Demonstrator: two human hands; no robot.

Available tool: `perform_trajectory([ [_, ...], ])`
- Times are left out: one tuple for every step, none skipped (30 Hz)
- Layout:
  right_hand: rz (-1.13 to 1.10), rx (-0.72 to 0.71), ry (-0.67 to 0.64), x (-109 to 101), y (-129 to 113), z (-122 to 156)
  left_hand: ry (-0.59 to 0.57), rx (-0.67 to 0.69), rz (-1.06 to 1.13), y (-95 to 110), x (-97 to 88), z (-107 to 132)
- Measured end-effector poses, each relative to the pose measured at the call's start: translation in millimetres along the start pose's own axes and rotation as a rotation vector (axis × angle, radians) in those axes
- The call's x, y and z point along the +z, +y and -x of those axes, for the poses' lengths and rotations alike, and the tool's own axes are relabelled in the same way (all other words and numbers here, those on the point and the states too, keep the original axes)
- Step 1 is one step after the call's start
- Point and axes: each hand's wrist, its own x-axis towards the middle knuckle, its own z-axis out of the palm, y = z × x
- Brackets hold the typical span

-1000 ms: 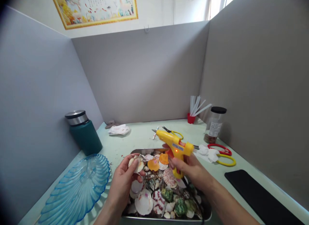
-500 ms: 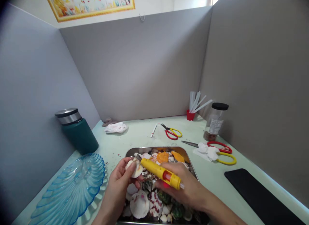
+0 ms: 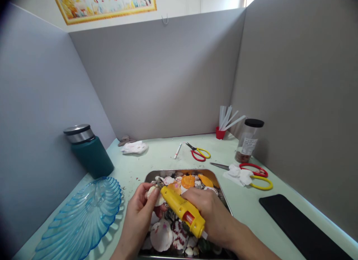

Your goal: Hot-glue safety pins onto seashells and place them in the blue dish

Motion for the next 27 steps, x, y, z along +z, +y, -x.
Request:
perform_trajectory([
  [0.011, -0.001, 0.009, 0.7, 0.7, 0.2, 0.007, 0.01, -0.019, -0.6, -0.2, -0.1],
  [0.023, 0.0, 0.015, 1.4, 1.4, 0.4, 0.014, 0.017, -0.028, -1.1, -0.4, -0.2],
  [0.033, -0.002, 0.02, 2.1, 2.1, 0.6, 0.02, 0.021, -0.028, -1.5, -0.7, -0.3],
  [0.04, -0.006, 0.022, 2.8, 2.8, 0.9, 0.024, 0.023, -0.019, -1.7, -0.9, -0.5],
  [0.045, -0.008, 0.025, 3.3, 3.3, 1.2, 0.026, 0.023, -0.003, -1.8, -1.3, -0.8],
  [0.048, -0.008, 0.026, 3.6, 3.7, 1.6, 0.027, 0.022, 0.016, -1.9, -1.6, -1.0],
  [0.045, -0.006, 0.025, 3.9, 4.1, 1.9, 0.028, 0.019, 0.039, -1.9, -2.0, -1.4],
  [0.039, -0.006, 0.026, 4.0, 4.4, 2.1, 0.029, 0.012, 0.061, -1.9, -2.4, -1.8],
  [0.032, -0.002, 0.028, 4.0, 4.8, 2.3, 0.029, 0.002, 0.084, -1.9, -2.8, -2.3],
  [0.025, 0.002, 0.029, 4.0, 5.2, 2.4, 0.028, -0.009, 0.104, -1.8, -3.1, -2.8],
  [0.018, 0.002, 0.029, 3.9, 5.7, 2.4, 0.026, -0.018, 0.12, -1.7, -3.3, -3.4],
  [0.016, 0.002, 0.026, 3.8, 6.3, 2.4, 0.025, -0.025, 0.133, -1.6, -3.5, -4.0],
  [0.016, 0.003, 0.02, 3.7, 6.9, 2.3, 0.023, -0.028, 0.142, -1.6, -3.6, -4.5],
  [0.018, 0.005, 0.012, 3.6, 7.5, 2.2, 0.021, -0.028, 0.148, -1.5, -3.7, -4.9],
  [0.018, 0.006, 0.004, 3.5, 7.9, 2.1, 0.017, -0.026, 0.15, -1.4, -3.8, -5.1],
  [0.017, 0.006, -0.001, 3.5, 8.2, 2.0, 0.011, -0.022, 0.15, -1.3, -3.9, -5.2],
  [0.014, 0.006, 0.0, 3.4, 8.3, 1.9, 0.002, -0.017, 0.15, -1.2, -3.9, -5.2],
  [0.009, 0.002, 0.006, 3.2, 8.3, 1.8, -0.008, -0.015, 0.147, -1.1, -3.8, -5.0],
  [0.003, -0.002, 0.013, 3.1, 8.2, 1.8, -0.016, -0.014, 0.141, -1.0, -3.7, -4.6],
  [-0.002, -0.005, 0.017, 2.9, 8.0, 1.7, -0.022, -0.014, 0.131, -0.9, -3.5, -4.0],
  [-0.005, -0.005, 0.018, 2.7, 7.7, 1.6, -0.025, -0.013, 0.119, -0.9, -3.3, -3.4],
  [-0.004, -0.003, 0.017, 2.5, 7.5, 1.6, -0.027, -0.014, 0.104, -0.9, -3.1, -2.7],
  [0.0, -0.002, 0.014, 2.4, 7.3, 1.5, -0.031, -0.015, 0.089, -1.1, -2.9, -2.0],
  [0.007, -0.003, 0.012, 2.2, 7.1, 1.4, -0.036, -0.015, 0.077, -1.4, -2.7, -1.5],
  [0.016, -0.006, 0.012, 2.0, 6.8, 1.3, -0.044, -0.016, 0.072, -1.7, -2.6, -1.1],
  [0.025, -0.01, 0.015, 1.9, 6.4, 1.2, -0.051, -0.019, 0.073, -2.1, -2.5, -1.0],
  [0.033, -0.014, 0.016, 1.7, 5.9, 1.1, -0.056, -0.023, 0.082, -2.5, -2.5, -1.1],
])
